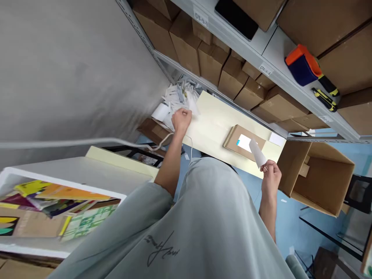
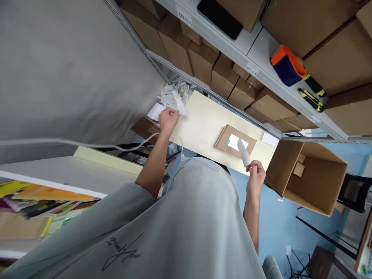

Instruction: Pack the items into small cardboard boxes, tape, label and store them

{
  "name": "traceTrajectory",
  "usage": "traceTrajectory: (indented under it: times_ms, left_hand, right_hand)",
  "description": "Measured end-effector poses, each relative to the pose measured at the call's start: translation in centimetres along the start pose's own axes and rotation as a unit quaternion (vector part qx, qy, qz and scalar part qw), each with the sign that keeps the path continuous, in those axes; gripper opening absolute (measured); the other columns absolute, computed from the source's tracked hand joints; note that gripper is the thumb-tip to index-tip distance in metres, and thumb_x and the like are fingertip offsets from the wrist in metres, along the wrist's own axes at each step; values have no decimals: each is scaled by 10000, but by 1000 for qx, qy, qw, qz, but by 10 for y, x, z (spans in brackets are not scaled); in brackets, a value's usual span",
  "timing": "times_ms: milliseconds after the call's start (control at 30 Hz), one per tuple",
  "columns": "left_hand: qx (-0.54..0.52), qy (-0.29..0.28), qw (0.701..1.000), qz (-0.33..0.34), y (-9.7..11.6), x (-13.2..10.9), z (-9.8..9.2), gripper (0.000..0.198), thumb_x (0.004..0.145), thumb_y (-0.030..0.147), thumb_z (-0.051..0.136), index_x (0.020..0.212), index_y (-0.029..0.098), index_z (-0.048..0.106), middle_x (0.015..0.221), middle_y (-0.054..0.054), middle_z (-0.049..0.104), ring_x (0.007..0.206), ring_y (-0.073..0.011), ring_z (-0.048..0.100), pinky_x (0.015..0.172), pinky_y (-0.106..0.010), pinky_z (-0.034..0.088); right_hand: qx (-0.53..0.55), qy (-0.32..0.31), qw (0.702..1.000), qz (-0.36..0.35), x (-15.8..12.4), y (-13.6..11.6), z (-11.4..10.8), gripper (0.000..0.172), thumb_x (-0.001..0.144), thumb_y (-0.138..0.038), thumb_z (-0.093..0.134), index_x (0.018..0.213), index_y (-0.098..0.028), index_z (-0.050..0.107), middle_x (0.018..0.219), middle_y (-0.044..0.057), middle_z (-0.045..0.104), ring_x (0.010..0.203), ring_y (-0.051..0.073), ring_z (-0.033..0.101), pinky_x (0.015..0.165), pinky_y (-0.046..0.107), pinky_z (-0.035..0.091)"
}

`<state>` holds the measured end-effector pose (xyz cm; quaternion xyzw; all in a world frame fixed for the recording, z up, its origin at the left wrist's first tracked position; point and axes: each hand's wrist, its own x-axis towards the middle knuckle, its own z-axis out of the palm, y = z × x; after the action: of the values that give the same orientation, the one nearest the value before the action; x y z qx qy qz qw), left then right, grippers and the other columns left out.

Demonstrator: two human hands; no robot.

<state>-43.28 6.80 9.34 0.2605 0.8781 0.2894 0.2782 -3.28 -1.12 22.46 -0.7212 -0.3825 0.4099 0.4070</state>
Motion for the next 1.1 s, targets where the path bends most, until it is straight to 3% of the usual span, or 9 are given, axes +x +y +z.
traceTrajectory:
  times_ms: [100, 200, 333, 400, 533, 667, 733, 900, 1100]
  left_hand:
    - [-10, 62, 998, 2, 13, 62, -28, 159, 885, 359, 664, 811, 219, 651, 1001, -121, 795, 1140, -326, 688, 957, -398, 447]
    - [-45, 61, 996, 55, 39, 121, -52, 377, 926, 559, 634, 826, 198, 676, 989, -72, 802, 1234, -232, 636, 1010, -375, 375]
    - [-47, -81, 960, 265, 75, 177, -74, 711, 894, 826, 538, 875, 140, 723, 1009, -4, 809, 1379, -100, 493, 1132, -325, 244]
    - [-47, -99, 955, 277, 89, 180, -73, 701, 855, 802, 656, 993, 121, 743, 1149, -18, 812, 1414, -130, 471, 1207, -326, 221]
    - [-78, -76, 972, 209, 100, 122, -31, 554, 881, 455, 768, 1300, 98, 708, 1444, -111, 721, 1366, -252, 596, 1240, -407, 367]
    - [-186, -258, 927, 200, 90, 5, 37, 458, 886, 337, 648, 1267, 99, 737, 1413, -131, 743, 1128, -216, 754, 1007, -353, 579]
    - [-235, -338, 890, 196, 82, -55, 57, 465, 859, 348, 657, 1249, 112, 746, 1375, -138, 763, 1105, -215, 783, 960, -336, 615]
    - [-357, -472, 788, 169, 83, -153, 46, 499, 841, 366, 771, 1303, 185, 727, 1446, -146, 726, 1203, -294, 780, 1078, -455, 632]
    - [-347, -480, 785, 183, 115, -195, 13, 459, 907, 389, 784, 1338, 239, 728, 1460, -118, 706, 1277, -331, 746, 1093, -488, 647]
  right_hand:
    - [-2, -7, 1000, 2, -11, -1, 12, 236, 864, -442, 706, 832, -214, 650, 701, -35, 573, 637, 137, 532, 639, 284, 436]
    - [-6, -7, 1000, 1, -19, -1, 25, 277, 859, -485, 703, 821, -219, 633, 705, -27, 588, 639, 145, 554, 635, 290, 458]
    - [2, -4, 1000, -4, -25, -2, 36, 313, 842, -516, 721, 801, -218, 632, 737, -11, 609, 671, 159, 588, 646, 309, 497]
    - [15, 0, 1000, -4, -28, -3, 38, 314, 841, -513, 732, 802, -215, 641, 746, -11, 611, 683, 157, 591, 650, 305, 500]
    - [32, 20, 999, -5, -31, -8, 39, 273, 853, -468, 730, 815, -210, 651, 754, -12, 615, 703, 153, 594, 673, 300, 503]
    - [6, 31, 999, -29, -25, -12, 36, 243, 879, -448, 690, 839, -213, 644, 770, -12, 622, 716, 158, 611, 691, 308, 515]
    - [-13, 34, 998, -47, -20, -13, 32, 240, 883, -450, 672, 839, -218, 631, 777, -13, 623, 723, 161, 621, 689, 308, 521]
    - [-38, 33, 995, -81, -7, -9, 17, 237, 908, -458, 633, 845, -231, 606, 791, -14, 621, 745, 163, 638, 697, 305, 532]
    - [-8, 15, 996, -89, 6, -7, -2, 213, 932, -426, 630, 837, -237, 600, 779, -15, 621, 741, 163, 624, 703, 306, 526]
